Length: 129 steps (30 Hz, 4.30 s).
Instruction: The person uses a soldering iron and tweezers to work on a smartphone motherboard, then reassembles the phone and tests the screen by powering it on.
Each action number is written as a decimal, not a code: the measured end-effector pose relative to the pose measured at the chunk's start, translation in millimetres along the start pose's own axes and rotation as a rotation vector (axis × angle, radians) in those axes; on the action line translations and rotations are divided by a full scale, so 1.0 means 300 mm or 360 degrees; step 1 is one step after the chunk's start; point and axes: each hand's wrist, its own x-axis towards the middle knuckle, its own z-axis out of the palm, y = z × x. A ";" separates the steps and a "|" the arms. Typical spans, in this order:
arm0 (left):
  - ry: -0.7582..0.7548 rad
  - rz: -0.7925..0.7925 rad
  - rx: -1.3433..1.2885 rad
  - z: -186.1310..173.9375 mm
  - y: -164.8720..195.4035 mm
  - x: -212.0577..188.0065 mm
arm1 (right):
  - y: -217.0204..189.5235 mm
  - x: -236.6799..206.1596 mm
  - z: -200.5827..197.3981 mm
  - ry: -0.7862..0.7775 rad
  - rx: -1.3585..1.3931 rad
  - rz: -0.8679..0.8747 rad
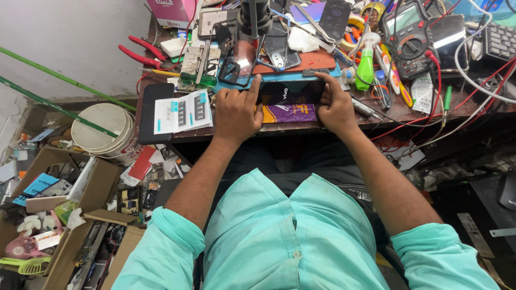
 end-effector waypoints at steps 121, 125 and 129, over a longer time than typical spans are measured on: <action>0.0012 0.0009 0.0014 0.005 -0.005 0.001 | 0.022 0.004 -0.002 0.0009 -0.0078 0.0007; 0.0001 0.0007 0.0012 0.005 -0.005 0.002 | 0.022 0.004 -0.003 -0.0011 -0.0023 -0.0034; -0.0006 -0.0001 0.0007 0.004 -0.001 0.002 | 0.021 0.002 -0.005 -0.0009 -0.0023 -0.0001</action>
